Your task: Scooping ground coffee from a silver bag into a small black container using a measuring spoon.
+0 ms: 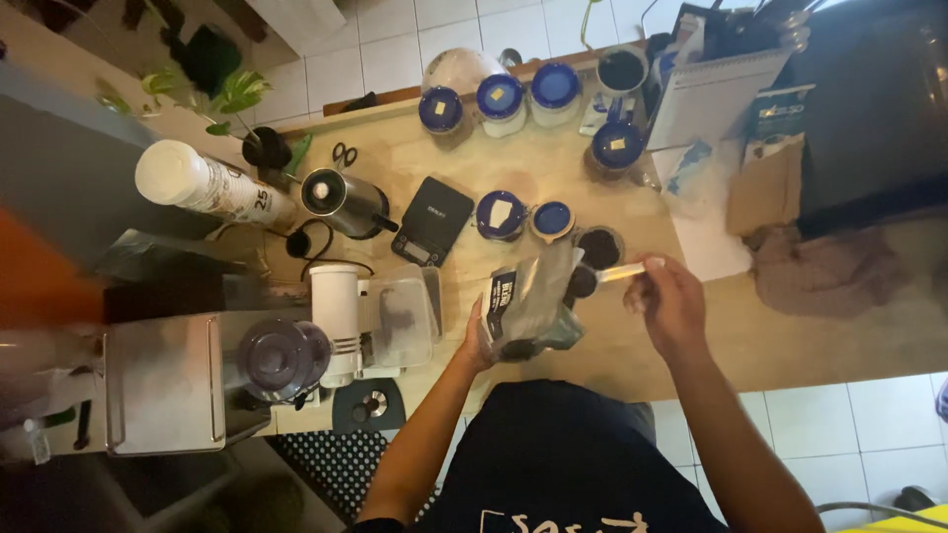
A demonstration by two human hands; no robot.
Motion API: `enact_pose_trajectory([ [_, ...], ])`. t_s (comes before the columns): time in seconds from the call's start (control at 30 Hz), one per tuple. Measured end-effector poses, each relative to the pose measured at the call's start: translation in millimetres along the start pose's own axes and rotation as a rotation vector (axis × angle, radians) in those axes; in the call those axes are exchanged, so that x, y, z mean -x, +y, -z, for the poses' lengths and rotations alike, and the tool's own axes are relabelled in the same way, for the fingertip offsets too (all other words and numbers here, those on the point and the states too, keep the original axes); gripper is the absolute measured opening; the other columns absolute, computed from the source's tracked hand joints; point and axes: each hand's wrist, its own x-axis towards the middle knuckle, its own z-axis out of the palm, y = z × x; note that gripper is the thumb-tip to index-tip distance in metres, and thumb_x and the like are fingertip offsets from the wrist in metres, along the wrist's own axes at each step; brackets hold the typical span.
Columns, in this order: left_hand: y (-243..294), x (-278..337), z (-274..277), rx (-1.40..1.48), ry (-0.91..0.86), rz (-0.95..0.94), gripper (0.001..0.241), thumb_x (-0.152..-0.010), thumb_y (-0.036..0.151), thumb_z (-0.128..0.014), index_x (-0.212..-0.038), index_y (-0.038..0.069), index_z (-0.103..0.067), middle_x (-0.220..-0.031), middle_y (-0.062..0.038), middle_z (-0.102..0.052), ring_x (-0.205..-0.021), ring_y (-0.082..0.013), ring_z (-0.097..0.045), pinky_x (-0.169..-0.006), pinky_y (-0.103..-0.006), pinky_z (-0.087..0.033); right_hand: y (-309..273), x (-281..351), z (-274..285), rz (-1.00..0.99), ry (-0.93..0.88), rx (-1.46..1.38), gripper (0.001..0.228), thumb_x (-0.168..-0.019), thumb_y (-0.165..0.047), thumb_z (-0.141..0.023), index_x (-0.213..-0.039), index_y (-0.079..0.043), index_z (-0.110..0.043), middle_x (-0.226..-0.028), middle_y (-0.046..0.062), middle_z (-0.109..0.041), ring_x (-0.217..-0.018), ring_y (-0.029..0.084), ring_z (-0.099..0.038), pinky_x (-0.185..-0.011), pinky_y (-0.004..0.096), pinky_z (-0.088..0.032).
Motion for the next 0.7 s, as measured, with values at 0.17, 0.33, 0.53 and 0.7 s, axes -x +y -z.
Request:
enact_pose_trajectory([
  [0.17,12,73,-126,0.115,0.161,-0.113,0.055,-0.095,0.051,-0.056,-0.124,0.005,-0.065,-0.123,-0.005,-0.067,-0.122,-0.0224,-0.063,-0.114,-0.0373,-0.047,1,-19,12,0.043,0.034,0.014,0.023,-0.110,-0.022,-0.051,-0.114,-0.002,-0.063,-0.080,0.015,-0.064,-0.046,0.012,-0.050,-0.047,0.026,-0.047],
  [0.33,16,117,-163,0.195,0.279,-0.195,0.040,-0.102,0.035,-0.049,-0.115,-0.001,-0.065,-0.111,0.000,-0.068,-0.119,-0.0126,-0.062,-0.117,-0.0248,-0.046,13,-35,27,0.100,0.113,0.138,0.023,-0.113,-0.020,-0.049,-0.118,-0.002,-0.063,-0.088,0.017,-0.067,-0.050,0.012,-0.052,-0.052,0.027,-0.050],
  [0.53,19,99,-142,0.158,0.318,-0.140,0.046,-0.092,0.043,-0.059,-0.111,0.003,-0.068,-0.110,-0.003,-0.071,-0.115,-0.0175,-0.066,-0.111,-0.0305,-0.050,50,-46,40,0.204,0.103,0.490,0.018,-0.112,-0.004,-0.052,-0.121,0.003,-0.066,-0.097,0.021,-0.071,-0.052,0.017,-0.057,-0.055,0.029,-0.050],
  [0.7,21,85,-129,0.123,0.348,-0.097,0.052,-0.082,0.051,-0.068,-0.107,0.006,-0.071,-0.109,-0.006,-0.074,-0.110,-0.0225,-0.069,-0.104,-0.0363,-0.054,72,-50,50,0.424,-0.071,0.954,0.023,-0.100,0.004,-0.063,-0.118,-0.001,-0.076,-0.103,0.022,-0.074,-0.064,0.031,-0.071,-0.063,0.042,-0.057],
])
